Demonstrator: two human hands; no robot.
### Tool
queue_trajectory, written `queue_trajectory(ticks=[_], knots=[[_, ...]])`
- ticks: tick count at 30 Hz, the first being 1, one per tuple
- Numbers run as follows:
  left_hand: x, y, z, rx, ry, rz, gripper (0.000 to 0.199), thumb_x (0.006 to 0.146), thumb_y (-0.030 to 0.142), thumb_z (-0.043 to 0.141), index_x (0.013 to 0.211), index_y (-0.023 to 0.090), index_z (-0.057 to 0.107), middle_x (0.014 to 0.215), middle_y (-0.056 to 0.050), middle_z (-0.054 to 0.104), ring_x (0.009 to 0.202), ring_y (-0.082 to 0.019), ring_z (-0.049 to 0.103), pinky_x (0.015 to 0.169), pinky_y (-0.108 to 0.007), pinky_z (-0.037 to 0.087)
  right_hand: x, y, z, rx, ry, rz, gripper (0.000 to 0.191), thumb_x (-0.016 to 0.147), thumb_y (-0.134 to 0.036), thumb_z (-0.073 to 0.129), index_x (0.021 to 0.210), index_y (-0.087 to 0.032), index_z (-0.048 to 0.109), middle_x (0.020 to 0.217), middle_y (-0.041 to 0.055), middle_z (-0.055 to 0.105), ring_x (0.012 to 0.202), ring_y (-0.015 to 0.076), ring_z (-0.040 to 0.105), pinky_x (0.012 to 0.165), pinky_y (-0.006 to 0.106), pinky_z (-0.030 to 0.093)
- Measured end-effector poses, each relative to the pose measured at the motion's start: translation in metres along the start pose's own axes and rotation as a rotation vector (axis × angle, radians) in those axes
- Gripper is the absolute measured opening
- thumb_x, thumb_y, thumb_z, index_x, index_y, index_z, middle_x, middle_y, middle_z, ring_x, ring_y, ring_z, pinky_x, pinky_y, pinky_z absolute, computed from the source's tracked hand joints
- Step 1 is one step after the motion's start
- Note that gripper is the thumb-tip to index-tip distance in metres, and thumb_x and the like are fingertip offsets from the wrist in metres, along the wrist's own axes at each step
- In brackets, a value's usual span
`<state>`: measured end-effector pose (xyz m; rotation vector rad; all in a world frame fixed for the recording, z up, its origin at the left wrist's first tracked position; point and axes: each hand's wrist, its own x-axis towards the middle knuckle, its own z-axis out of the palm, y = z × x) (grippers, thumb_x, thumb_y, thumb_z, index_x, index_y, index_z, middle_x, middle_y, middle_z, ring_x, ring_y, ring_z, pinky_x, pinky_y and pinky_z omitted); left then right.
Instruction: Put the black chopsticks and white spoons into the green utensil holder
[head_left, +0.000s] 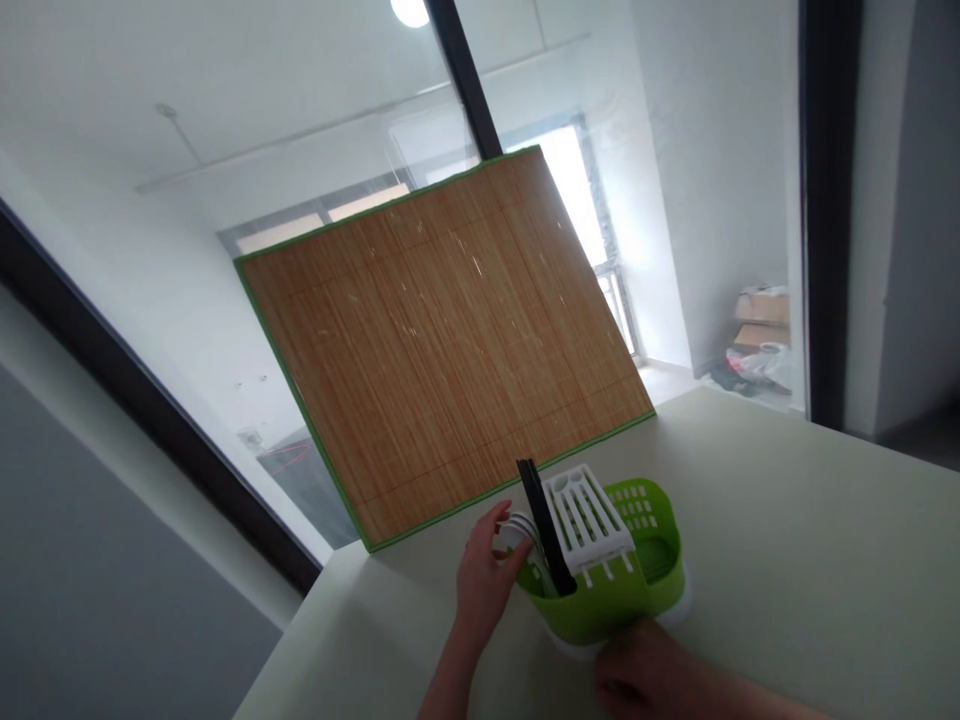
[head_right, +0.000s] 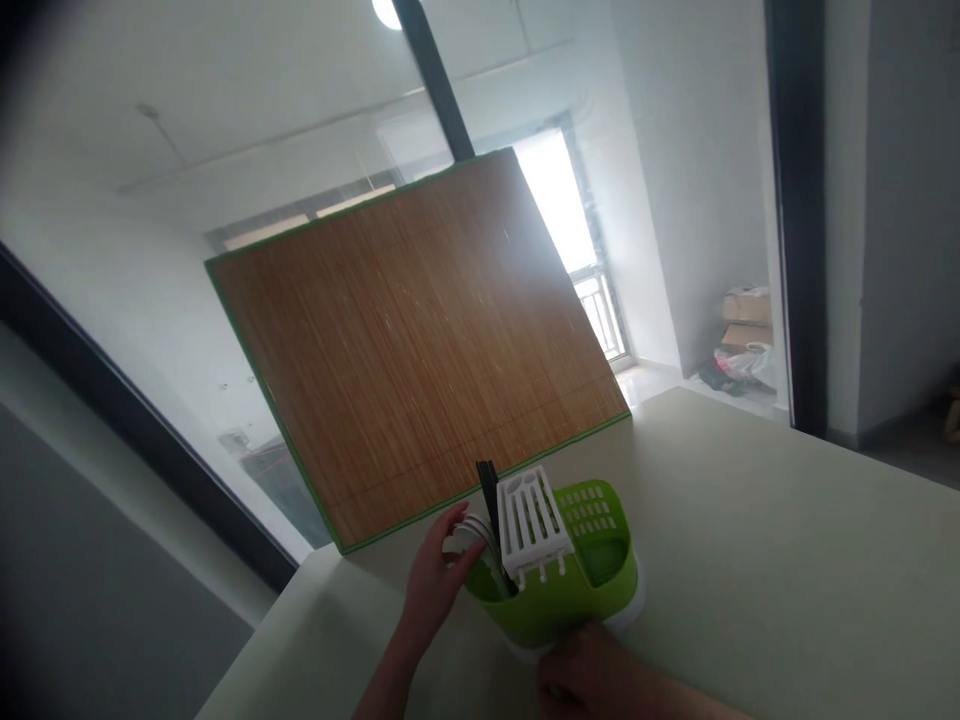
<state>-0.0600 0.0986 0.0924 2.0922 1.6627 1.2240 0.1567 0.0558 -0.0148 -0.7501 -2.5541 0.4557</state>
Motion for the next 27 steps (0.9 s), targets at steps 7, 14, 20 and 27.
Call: queue_trajectory(ticks=[7,14,20,27], knots=[[0.022,0.010,-0.004,0.277,-0.064,0.128,0.030,0.083,0.037,0.057,0.109,0.024,0.059,0.107,-0.003,0.063,0.083,-0.017,0.059,0.073,-0.029,0.047,0.003,0.019,0.005,0.010,0.108,0.067,0.015,0.076,-0.015,0.051,0.078,-0.019,0.065,0.072,0.0002,0.069,0.063,0.0135,0.059,0.056,0.024,0.030],[0.028,0.026,-0.009,0.366,-0.134,0.188,0.025,0.082,0.043,0.056,0.092,0.020,0.056,0.091,-0.003,0.062,0.074,-0.015,0.056,0.063,-0.025,0.038,0.001,0.010,0.001,0.095,0.081,0.084,0.019,0.077,-0.017,0.051,0.090,-0.022,0.064,0.084,0.0004,0.067,0.075,0.0163,0.060,0.064,0.025,0.036],[0.025,0.033,-0.007,0.191,-0.193,0.155,0.027,0.081,0.045,0.057,0.089,0.020,0.052,0.070,0.004,0.056,0.061,-0.012,0.051,0.057,-0.023,0.036,0.002,0.006,0.003,0.196,0.069,0.065,0.039,0.064,-0.017,0.060,0.102,-0.023,0.061,0.104,0.0034,0.059,0.093,0.0199,0.055,0.080,0.029,0.039],[0.023,0.036,-0.001,0.204,-0.214,0.253,0.025,0.086,0.041,0.052,0.103,0.023,0.057,0.099,-0.003,0.063,0.089,-0.017,0.059,0.077,-0.028,0.043,0.003,0.004,-0.003,0.187,0.063,-0.009,0.045,0.061,-0.020,0.064,0.106,-0.024,0.060,0.110,0.0047,0.055,0.104,0.0242,0.047,0.095,0.038,0.033]])
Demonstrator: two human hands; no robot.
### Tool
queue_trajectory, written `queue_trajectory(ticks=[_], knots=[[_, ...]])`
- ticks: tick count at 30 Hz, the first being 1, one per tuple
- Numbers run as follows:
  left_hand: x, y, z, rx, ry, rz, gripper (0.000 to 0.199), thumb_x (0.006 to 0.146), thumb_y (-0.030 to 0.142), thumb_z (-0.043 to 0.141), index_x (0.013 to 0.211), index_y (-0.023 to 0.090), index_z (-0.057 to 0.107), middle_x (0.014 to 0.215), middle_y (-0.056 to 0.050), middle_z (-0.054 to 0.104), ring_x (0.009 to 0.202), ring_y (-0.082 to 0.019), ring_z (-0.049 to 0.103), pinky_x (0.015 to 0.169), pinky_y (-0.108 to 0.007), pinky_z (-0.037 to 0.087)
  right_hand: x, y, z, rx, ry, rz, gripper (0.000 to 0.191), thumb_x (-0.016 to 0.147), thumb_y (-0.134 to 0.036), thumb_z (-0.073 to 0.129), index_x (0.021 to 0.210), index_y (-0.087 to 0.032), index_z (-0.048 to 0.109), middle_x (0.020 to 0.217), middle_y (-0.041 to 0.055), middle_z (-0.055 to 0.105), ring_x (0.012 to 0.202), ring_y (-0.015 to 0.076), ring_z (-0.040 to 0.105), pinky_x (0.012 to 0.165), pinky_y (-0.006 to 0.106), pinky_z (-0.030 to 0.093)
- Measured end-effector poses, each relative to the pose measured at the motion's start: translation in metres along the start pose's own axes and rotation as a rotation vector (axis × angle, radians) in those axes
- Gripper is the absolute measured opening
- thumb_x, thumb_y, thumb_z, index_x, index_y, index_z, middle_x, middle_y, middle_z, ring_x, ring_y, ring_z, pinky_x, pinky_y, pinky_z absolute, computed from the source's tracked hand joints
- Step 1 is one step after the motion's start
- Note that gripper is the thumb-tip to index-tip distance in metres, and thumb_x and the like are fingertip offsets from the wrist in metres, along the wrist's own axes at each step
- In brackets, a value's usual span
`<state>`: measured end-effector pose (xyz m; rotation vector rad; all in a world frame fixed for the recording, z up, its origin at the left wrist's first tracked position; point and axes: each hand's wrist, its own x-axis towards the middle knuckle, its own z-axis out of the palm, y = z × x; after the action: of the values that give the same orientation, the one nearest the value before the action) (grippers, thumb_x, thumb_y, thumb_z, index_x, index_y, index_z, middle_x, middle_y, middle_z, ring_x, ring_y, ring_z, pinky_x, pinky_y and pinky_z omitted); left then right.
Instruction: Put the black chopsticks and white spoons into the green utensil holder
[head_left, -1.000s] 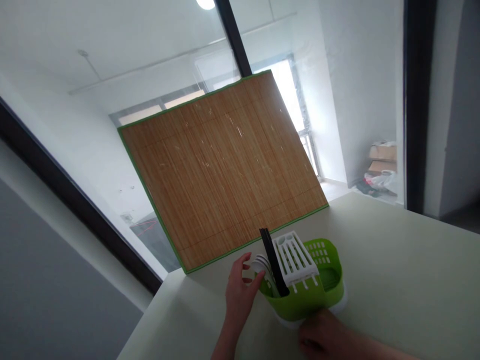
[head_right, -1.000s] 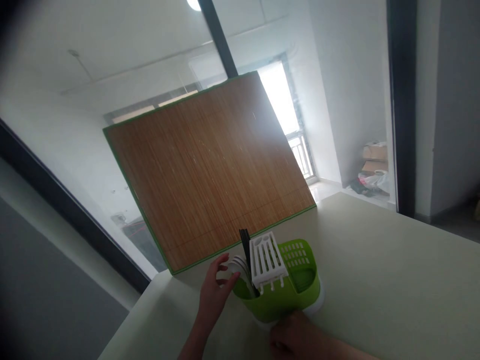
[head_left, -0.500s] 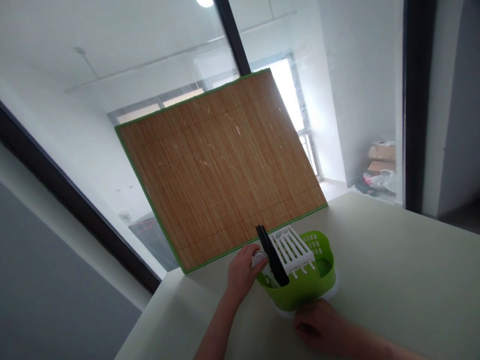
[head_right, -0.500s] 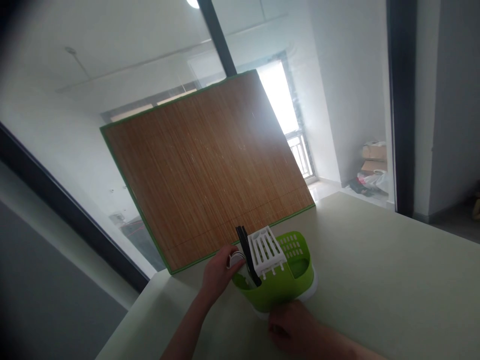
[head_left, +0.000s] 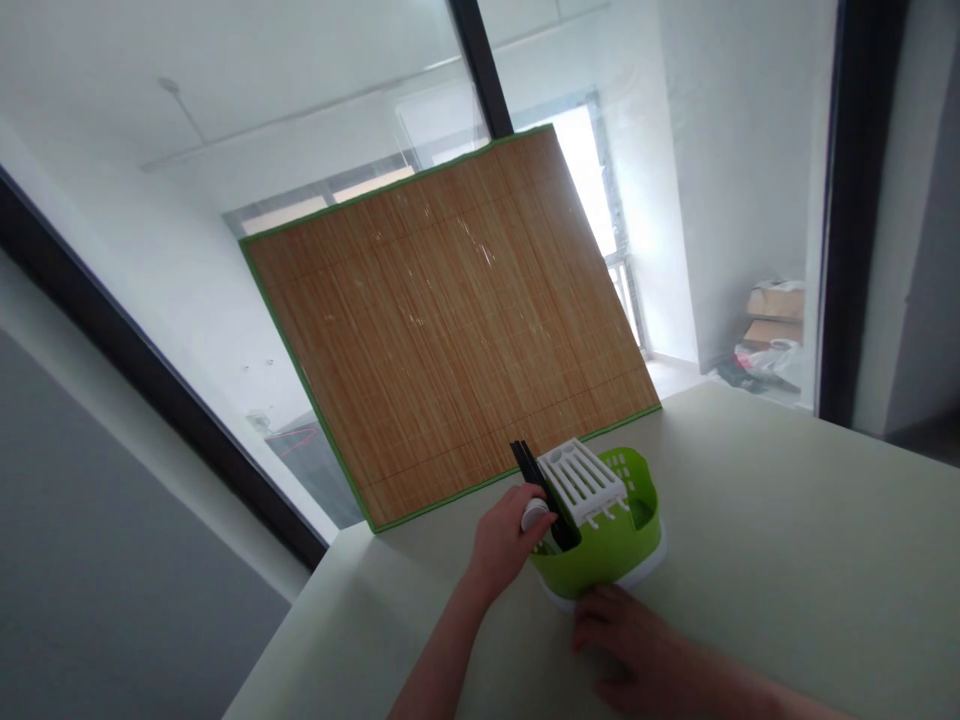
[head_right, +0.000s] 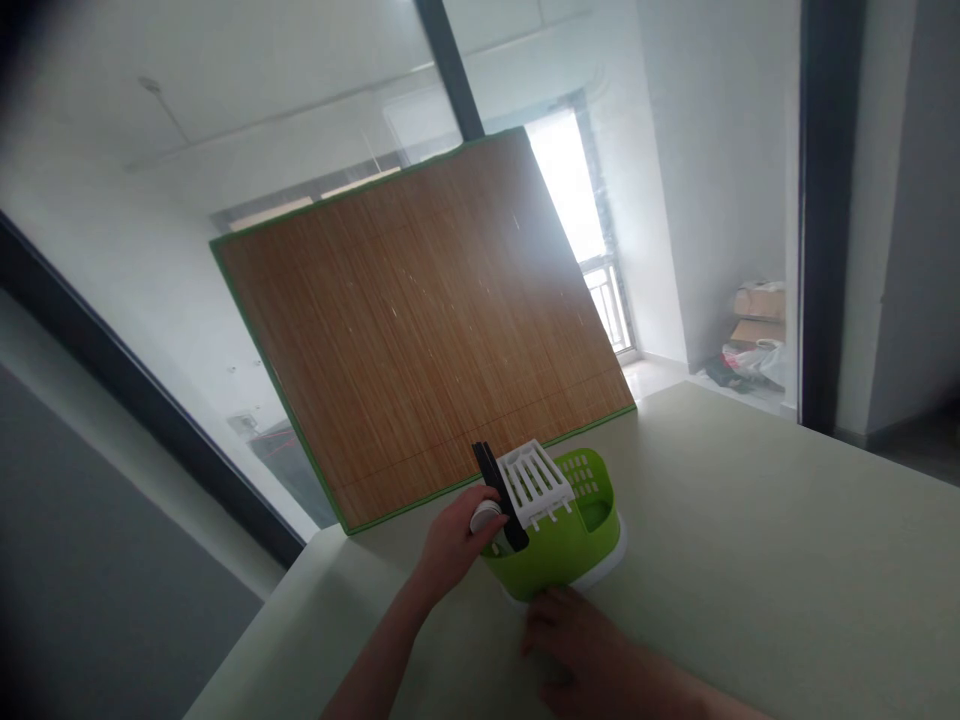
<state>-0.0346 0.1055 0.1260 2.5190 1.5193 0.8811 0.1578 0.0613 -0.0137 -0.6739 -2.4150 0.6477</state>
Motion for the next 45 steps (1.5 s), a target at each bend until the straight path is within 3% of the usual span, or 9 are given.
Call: queue_trajectory(ticks=[3,7,14,18,21,26,31,40,45], knots=[[-0.002,-0.001,0.002,-0.005,-0.001,0.014,0.025,0.088,0.042,0.049,0.098,0.021,0.058,0.097,-0.003,0.064,0.087,-0.017,0.060,0.076,-0.028,0.044,0.001,-0.001,-0.001,0.002,0.017,-0.002,0.042,0.062,-0.018,0.062,0.104,-0.023,0.060,0.108,0.0047,0.056,0.103,0.0239,0.047,0.094,0.038,0.033],[-0.005,-0.004,-0.011,-0.013,0.139,-0.018,0.026,0.089,0.042,0.049,0.098,0.019,0.058,0.093,-0.004,0.065,0.083,-0.016,0.061,0.076,-0.027,0.045,0.000,0.001,-0.001,0.006,0.019,-0.003,0.036,0.063,-0.017,0.061,0.099,-0.022,0.061,0.105,0.0048,0.057,0.100,0.0232,0.048,0.092,0.037,0.035],[-0.021,-0.009,-0.093,0.108,0.404,-0.197,0.032,0.084,0.050,0.052,0.094,0.020,0.058,0.087,-0.001,0.066,0.076,-0.015,0.060,0.071,-0.024,0.046,-0.002,-0.002,-0.004,-0.007,0.014,0.003,0.027,0.067,-0.016,0.059,0.094,-0.022,0.061,0.103,0.0045,0.057,0.099,0.0216,0.048,0.090,0.035,0.036],[-0.049,-0.022,-0.142,0.249,0.290,-0.309,0.037,0.082,0.056,0.049,0.095,0.022,0.057,0.080,0.001,0.066,0.069,-0.016,0.059,0.067,-0.025,0.046,-0.002,-0.004,-0.005,-0.027,0.015,0.010,0.024,0.070,-0.015,0.058,0.092,-0.022,0.062,0.102,0.0044,0.057,0.099,0.0212,0.048,0.090,0.035,0.036],[-0.080,-0.048,-0.161,0.378,-0.045,-0.412,0.033,0.083,0.053,0.046,0.096,0.024,0.057,0.078,0.001,0.066,0.071,-0.018,0.061,0.067,-0.026,0.046,-0.002,-0.004,-0.005,-0.035,0.014,0.007,0.021,0.071,-0.015,0.058,0.091,-0.022,0.062,0.100,0.0044,0.058,0.098,0.0214,0.048,0.090,0.036,0.036],[-0.155,-0.127,-0.157,0.606,-0.561,-0.654,0.031,0.074,0.034,0.051,0.099,0.018,0.062,0.098,-0.011,0.068,0.095,-0.029,0.063,0.079,-0.036,0.046,-0.003,-0.005,-0.006,-0.036,0.020,-0.009,0.018,0.073,-0.015,0.058,0.089,-0.022,0.062,0.099,0.0042,0.058,0.096,0.0214,0.049,0.088,0.036,0.037],[-0.221,-0.188,-0.143,0.611,-0.664,-0.843,0.054,0.069,0.032,0.052,0.117,0.008,0.058,0.122,-0.018,0.059,0.114,-0.030,0.055,0.095,-0.036,0.042,-0.003,-0.006,-0.007,-0.049,0.017,-0.009,0.016,0.074,-0.015,0.058,0.087,-0.022,0.062,0.098,0.0036,0.058,0.096,0.0208,0.049,0.087,0.035,0.037],[-0.238,-0.195,-0.106,0.508,-0.572,-0.789,0.049,0.079,0.040,0.040,0.115,0.012,0.058,0.112,-0.016,0.065,0.107,-0.029,0.060,0.088,-0.037,0.044,-0.003,-0.003,-0.006,-0.051,0.012,-0.011,0.017,0.073,-0.014,0.059,0.088,-0.022,0.062,0.099,0.0035,0.057,0.095,0.0210,0.048,0.087,0.035,0.036],[-0.242,-0.190,-0.098,0.514,-0.509,-0.900,0.063,0.085,0.049,0.031,0.131,0.008,0.045,0.115,-0.021,0.063,0.106,-0.032,0.060,0.087,-0.041,0.044,-0.004,-0.002,-0.004,-0.058,0.019,-0.001,0.018,0.073,-0.014,0.057,0.088,-0.022,0.062,0.098,0.0037,0.057,0.093,0.0211,0.048,0.084,0.035,0.036]])
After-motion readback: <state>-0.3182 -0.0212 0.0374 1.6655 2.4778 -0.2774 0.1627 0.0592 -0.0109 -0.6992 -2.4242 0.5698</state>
